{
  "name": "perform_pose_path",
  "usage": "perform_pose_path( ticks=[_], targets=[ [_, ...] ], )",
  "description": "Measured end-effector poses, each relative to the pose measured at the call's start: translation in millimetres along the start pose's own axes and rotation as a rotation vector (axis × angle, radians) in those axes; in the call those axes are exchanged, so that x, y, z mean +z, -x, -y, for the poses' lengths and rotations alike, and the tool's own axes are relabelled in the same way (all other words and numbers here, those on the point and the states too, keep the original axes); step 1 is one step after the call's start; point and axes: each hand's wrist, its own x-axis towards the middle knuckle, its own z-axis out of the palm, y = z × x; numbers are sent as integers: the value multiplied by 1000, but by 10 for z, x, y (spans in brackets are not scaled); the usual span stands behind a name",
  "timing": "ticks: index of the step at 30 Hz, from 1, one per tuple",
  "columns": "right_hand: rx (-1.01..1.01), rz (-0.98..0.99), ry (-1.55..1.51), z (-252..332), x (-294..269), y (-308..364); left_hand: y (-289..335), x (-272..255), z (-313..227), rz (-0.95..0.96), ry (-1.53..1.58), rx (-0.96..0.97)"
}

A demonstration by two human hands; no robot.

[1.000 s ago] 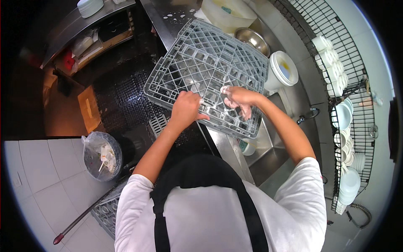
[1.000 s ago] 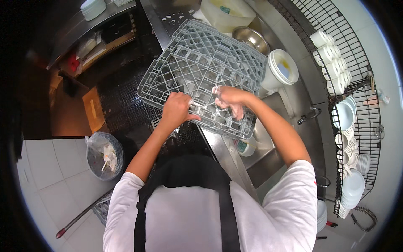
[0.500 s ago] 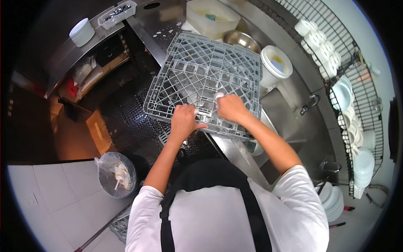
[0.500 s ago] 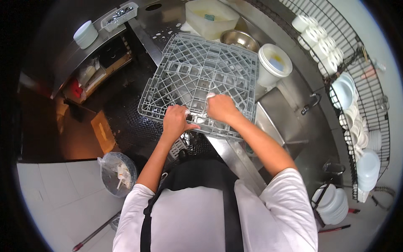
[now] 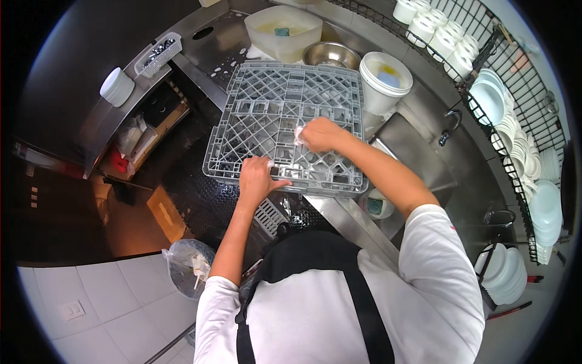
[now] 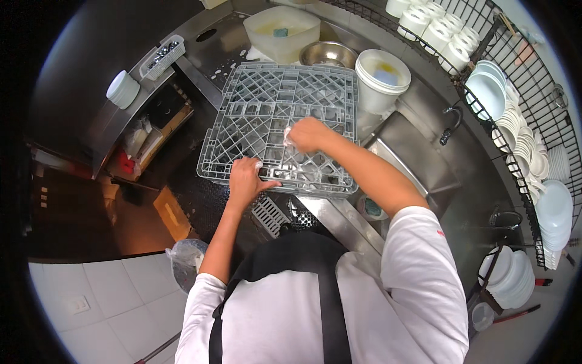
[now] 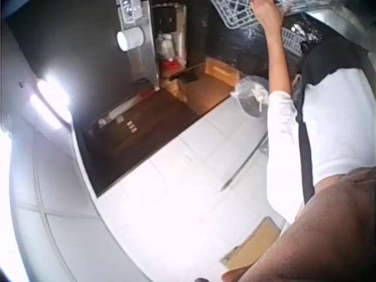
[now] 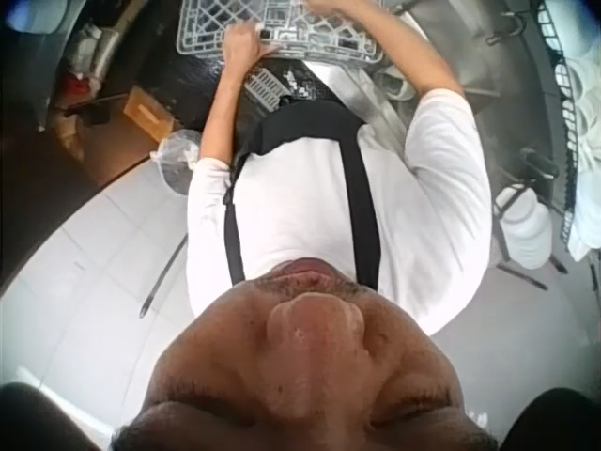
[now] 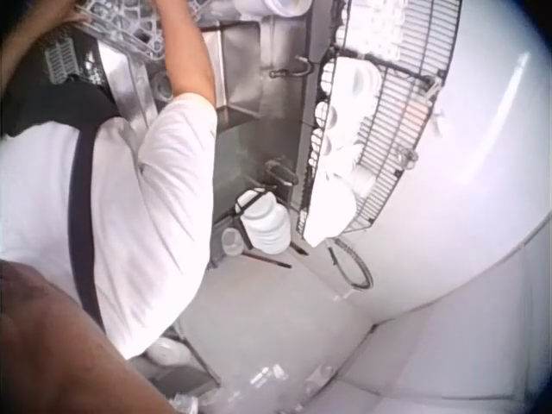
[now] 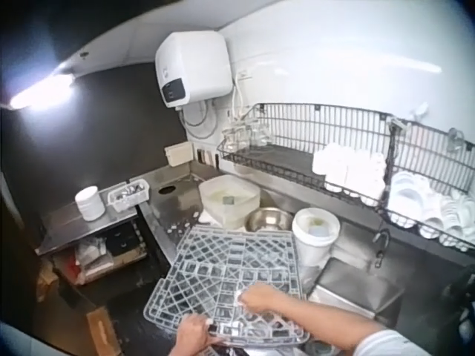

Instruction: The recorder is scrubbing a plastic dish rack with a cloth and cleaning a plastic container in a commercial kitchen sink.

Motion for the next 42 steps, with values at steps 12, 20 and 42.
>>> perform_pose_path(
  ticks=[12,20,42],
  targets=[
    [-190,-26,343,-316,147,130,31,-17,32,63,-37,17],
    [280,-309,102,-886,-262,288,-25,7,-18,8,12,34],
    [510,-243,-1137,-444,187,297,-598,515,-550,54,50,-317]
  ],
)
